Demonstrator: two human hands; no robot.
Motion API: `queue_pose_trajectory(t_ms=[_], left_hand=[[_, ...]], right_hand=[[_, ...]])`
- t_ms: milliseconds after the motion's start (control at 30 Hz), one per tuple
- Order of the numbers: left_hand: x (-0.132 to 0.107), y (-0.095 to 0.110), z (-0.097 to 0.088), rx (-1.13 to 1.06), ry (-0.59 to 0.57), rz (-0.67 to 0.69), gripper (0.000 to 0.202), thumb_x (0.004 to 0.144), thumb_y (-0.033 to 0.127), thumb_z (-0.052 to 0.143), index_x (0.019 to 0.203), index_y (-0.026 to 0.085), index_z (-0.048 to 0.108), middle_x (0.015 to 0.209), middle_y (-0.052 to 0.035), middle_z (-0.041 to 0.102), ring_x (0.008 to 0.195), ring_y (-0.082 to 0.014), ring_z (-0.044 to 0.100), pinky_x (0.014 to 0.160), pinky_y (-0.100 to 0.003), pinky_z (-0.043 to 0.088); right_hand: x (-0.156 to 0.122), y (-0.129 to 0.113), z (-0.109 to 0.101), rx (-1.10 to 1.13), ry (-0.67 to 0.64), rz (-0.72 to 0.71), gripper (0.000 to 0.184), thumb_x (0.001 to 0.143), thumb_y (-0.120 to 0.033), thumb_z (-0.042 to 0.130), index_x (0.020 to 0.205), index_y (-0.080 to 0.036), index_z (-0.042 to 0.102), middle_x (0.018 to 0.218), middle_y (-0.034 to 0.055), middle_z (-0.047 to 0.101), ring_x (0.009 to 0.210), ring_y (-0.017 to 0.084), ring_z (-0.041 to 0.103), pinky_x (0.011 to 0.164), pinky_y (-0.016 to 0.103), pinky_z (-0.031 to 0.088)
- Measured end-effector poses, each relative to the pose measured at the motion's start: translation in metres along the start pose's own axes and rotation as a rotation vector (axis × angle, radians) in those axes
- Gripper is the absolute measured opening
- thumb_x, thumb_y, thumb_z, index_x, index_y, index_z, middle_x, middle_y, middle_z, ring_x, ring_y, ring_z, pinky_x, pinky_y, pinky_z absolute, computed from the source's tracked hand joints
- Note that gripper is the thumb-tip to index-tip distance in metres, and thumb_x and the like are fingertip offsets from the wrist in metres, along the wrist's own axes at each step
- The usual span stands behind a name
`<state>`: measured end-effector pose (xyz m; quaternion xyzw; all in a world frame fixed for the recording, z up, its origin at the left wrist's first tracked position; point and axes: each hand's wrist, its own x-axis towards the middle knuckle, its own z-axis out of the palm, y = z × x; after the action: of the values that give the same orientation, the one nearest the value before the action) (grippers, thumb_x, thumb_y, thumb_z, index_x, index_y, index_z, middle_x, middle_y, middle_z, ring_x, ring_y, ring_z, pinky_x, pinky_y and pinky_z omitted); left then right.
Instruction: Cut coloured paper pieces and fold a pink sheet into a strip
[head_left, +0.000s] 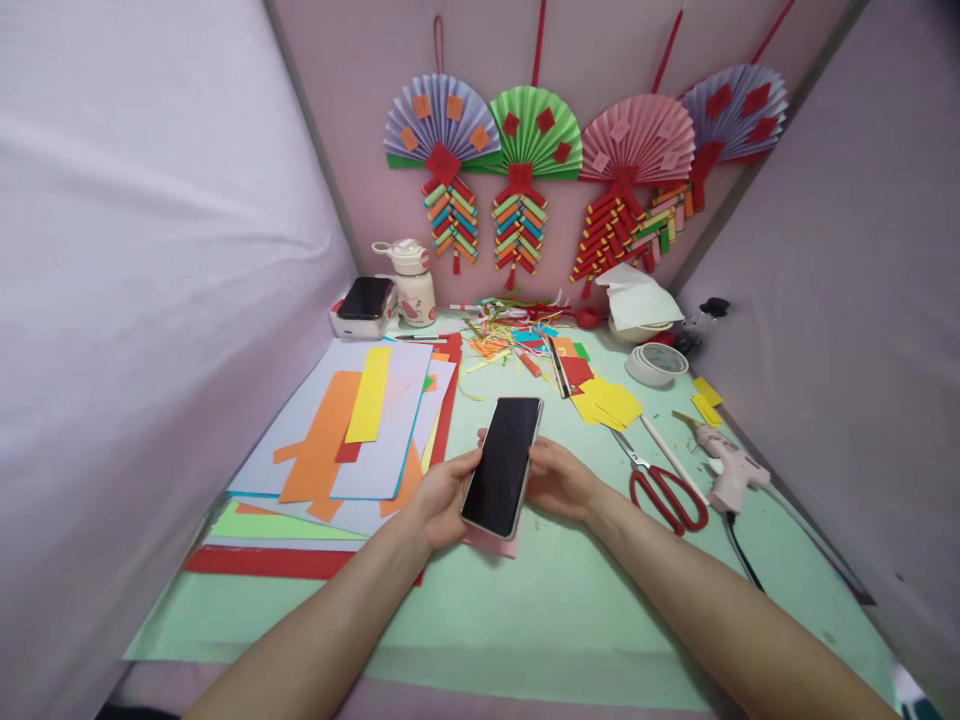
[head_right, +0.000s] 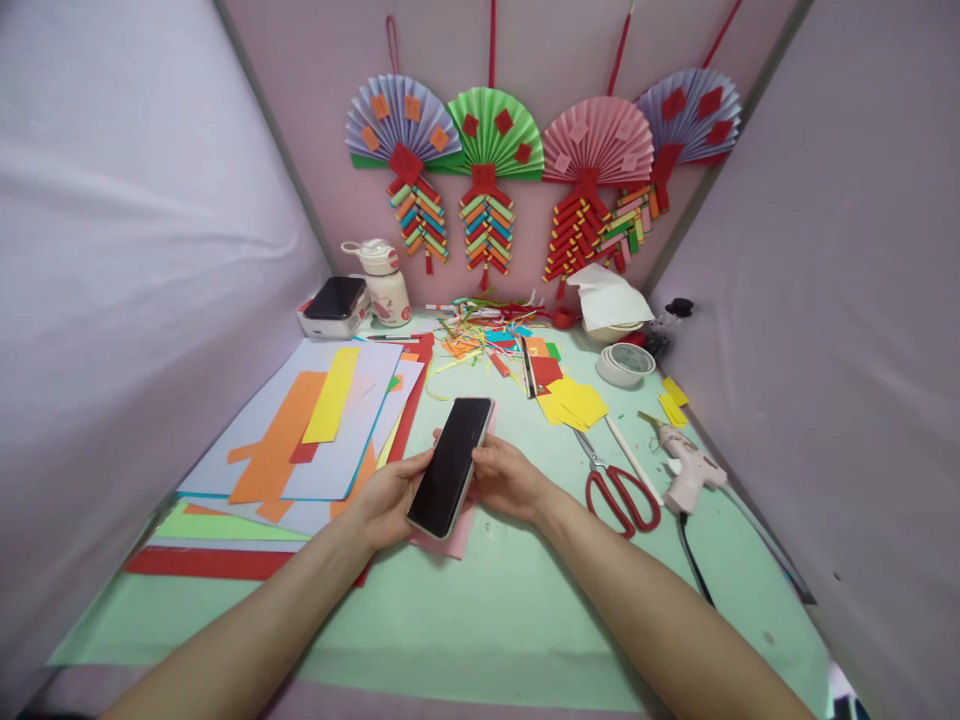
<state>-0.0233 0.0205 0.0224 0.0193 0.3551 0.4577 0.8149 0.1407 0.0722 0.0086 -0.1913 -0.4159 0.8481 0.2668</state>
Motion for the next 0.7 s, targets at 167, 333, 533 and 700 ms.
queue_pose_trajectory(t_ms=[167,333,533,700], left_hand=[[-0.001,0.001,0.002,-0.030,0.019,0.001,0.023,0.092,0.023,0.047,0.108,0.013,0.060,0.083,-0.0050,0.071,0.074,-0.0163,0.068,0.085,-0.034,0.049],[-0.002,0.000,0.000,0.010,-0.008,0.005,0.023,0.091,0.022,0.048,0.103,0.010,0.062,0.085,-0.0079,0.071,0.076,-0.0171,0.068,0.085,-0.033,0.049],[-0.002,0.000,-0.001,0.095,-0.030,0.177,0.020,0.088,0.020,0.052,0.103,0.013,0.063,0.087,-0.0067,0.071,0.075,-0.0166,0.067,0.074,-0.029,0.052],[-0.001,-0.003,0.000,0.127,-0.047,0.342,0.024,0.087,0.021,0.055,0.110,0.016,0.061,0.098,-0.0073,0.069,0.082,-0.0176,0.067,0.075,-0.030,0.053]], right_hand=[[0.002,0.000,-0.001,-0.014,0.000,0.007,0.053,0.072,-0.041,0.062,0.121,-0.022,0.057,0.122,0.0070,0.060,0.107,0.024,0.057,0.086,0.038,0.046],[0.002,0.001,-0.002,-0.002,-0.003,-0.009,0.052,0.072,-0.039,0.062,0.120,-0.022,0.058,0.122,0.0060,0.060,0.111,0.025,0.055,0.088,0.038,0.046],[0.005,0.008,-0.007,0.070,0.062,0.028,0.040,0.079,-0.040,0.058,0.116,-0.023,0.059,0.115,0.0050,0.065,0.107,0.023,0.058,0.093,0.038,0.043],[0.010,0.015,-0.007,0.099,0.107,-0.033,0.037,0.081,-0.040,0.057,0.115,-0.026,0.058,0.118,0.0024,0.064,0.111,0.022,0.057,0.095,0.037,0.042]])
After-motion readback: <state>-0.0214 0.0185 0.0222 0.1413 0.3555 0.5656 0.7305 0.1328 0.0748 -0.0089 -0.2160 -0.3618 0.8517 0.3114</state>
